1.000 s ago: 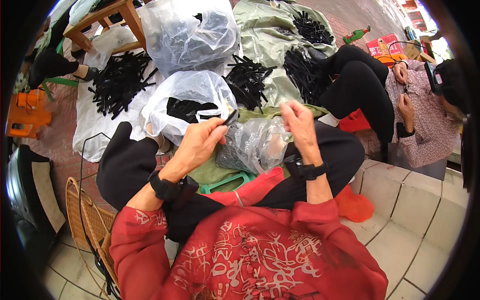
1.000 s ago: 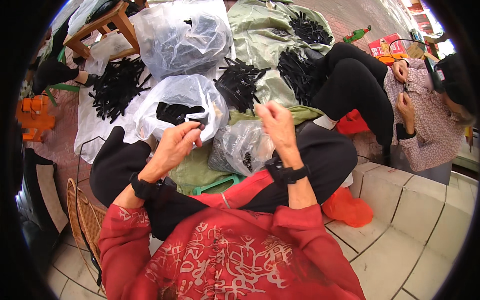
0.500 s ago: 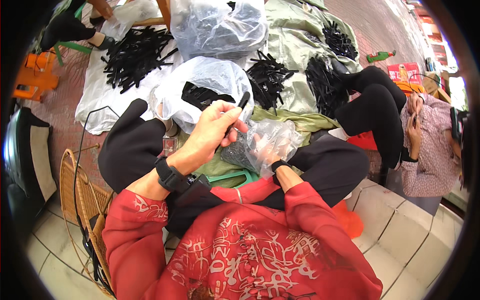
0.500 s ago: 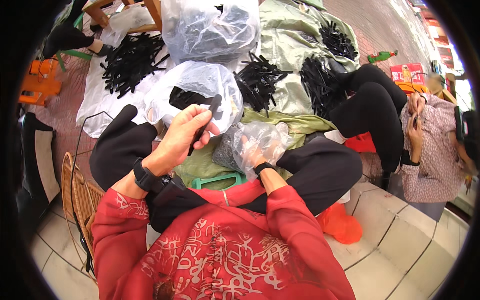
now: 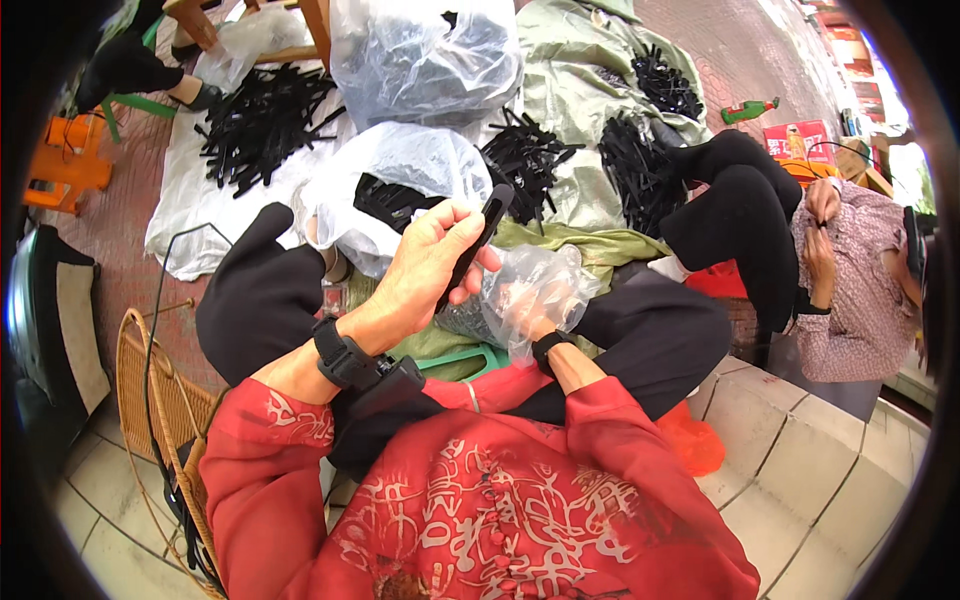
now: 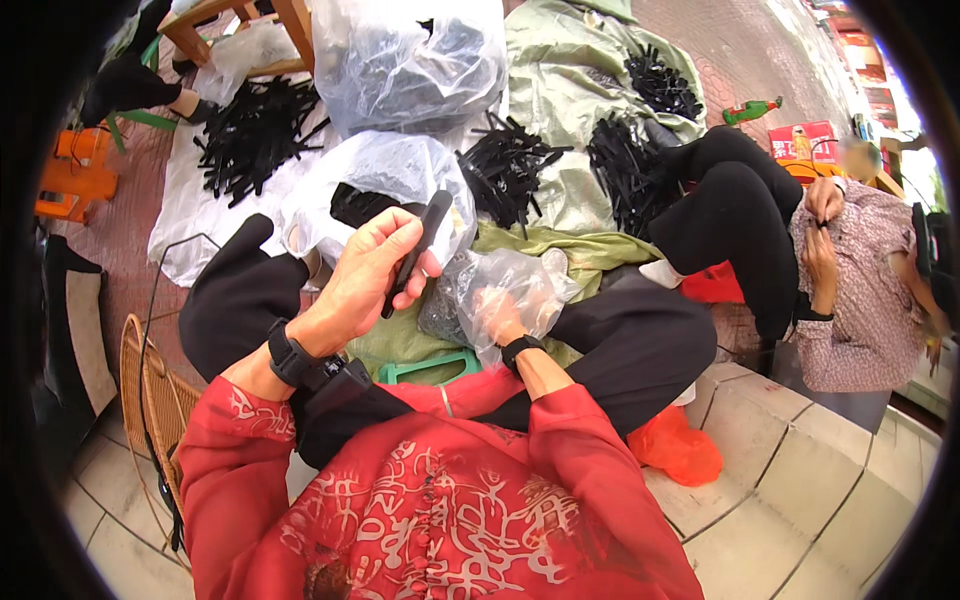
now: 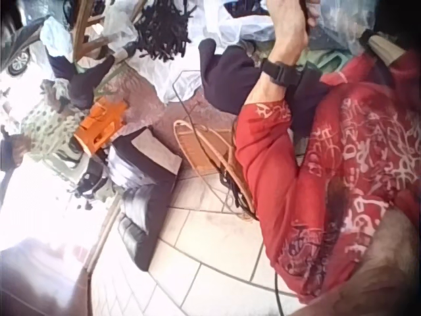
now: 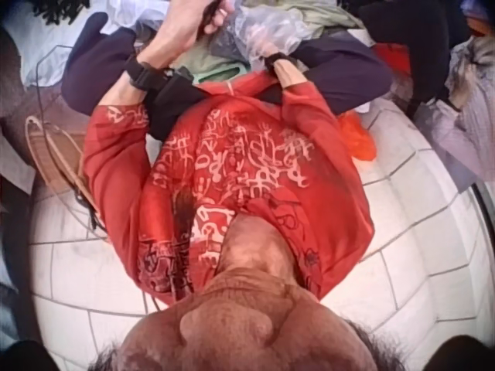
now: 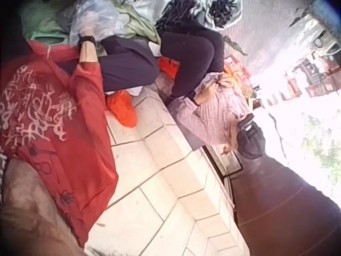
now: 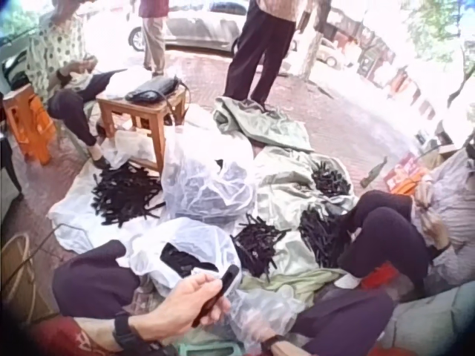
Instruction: Inspecting and assembling small black plastic shoe components while seated outdoors.
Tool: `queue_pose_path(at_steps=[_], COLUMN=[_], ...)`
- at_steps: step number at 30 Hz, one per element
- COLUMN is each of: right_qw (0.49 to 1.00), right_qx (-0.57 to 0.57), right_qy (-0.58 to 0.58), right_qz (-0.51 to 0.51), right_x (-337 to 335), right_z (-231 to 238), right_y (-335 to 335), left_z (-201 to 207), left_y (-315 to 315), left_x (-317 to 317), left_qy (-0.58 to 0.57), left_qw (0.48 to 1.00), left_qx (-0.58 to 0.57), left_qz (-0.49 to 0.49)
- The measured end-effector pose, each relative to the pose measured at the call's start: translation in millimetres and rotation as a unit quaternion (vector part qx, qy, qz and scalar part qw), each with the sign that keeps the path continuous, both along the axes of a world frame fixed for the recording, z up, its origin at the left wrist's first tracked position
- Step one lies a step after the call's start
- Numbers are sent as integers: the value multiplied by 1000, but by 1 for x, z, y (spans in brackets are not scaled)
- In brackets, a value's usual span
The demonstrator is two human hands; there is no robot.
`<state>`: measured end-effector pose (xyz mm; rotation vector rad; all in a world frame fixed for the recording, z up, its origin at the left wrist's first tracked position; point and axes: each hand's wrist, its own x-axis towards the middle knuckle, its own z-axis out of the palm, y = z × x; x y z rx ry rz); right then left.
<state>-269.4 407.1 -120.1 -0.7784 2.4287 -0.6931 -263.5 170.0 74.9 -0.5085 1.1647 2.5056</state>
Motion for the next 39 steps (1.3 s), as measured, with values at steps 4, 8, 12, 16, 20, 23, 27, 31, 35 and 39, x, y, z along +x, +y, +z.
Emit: queue_pose_path(at_steps=[4, 8, 12, 16, 20, 23, 27, 31, 35, 39], right_qw=[980, 998, 995, 996, 968, 965, 866, 823, 818, 850], right_qx=[-100, -29, -87, -87, 84, -43, -296, -372, -418, -392], right_qy=[-151, 38, 32, -20, -191, -179, -306, -330, -282, -216], right_qz=[-76, 28, 21, -5, -139, -189, -262, -275, -277, -278], right_x=[-5, -7, -7, -9, -11, -10, -17, -18, -16, -17], right_z=[3, 4, 14, 57, 127, 180, 224, 236, 234, 231], right_y=[9, 20, 18, 12, 8, 13, 13, 4, -8, -20], left_z=[1, 8, 17, 19, 14, 11, 10, 9, 3, -1], left_y=[6, 9, 10, 7, 2, 0, 7, 18, 23, 23], left_x=[-3, 0, 4, 5, 5, 6, 7, 8, 8, 7], left_qy=[17, 88, 142, 152, 151, 152, 144, 137, 97, 58], left_qw=[1000, 993, 988, 986, 986, 987, 990, 986, 989, 992], left_qx=[7, -71, -63, -67, -65, -36, 2, 30, 59, 69], left_qz=[4, 18, 11, 5, 28, 41, -3, -85, -98, -89])
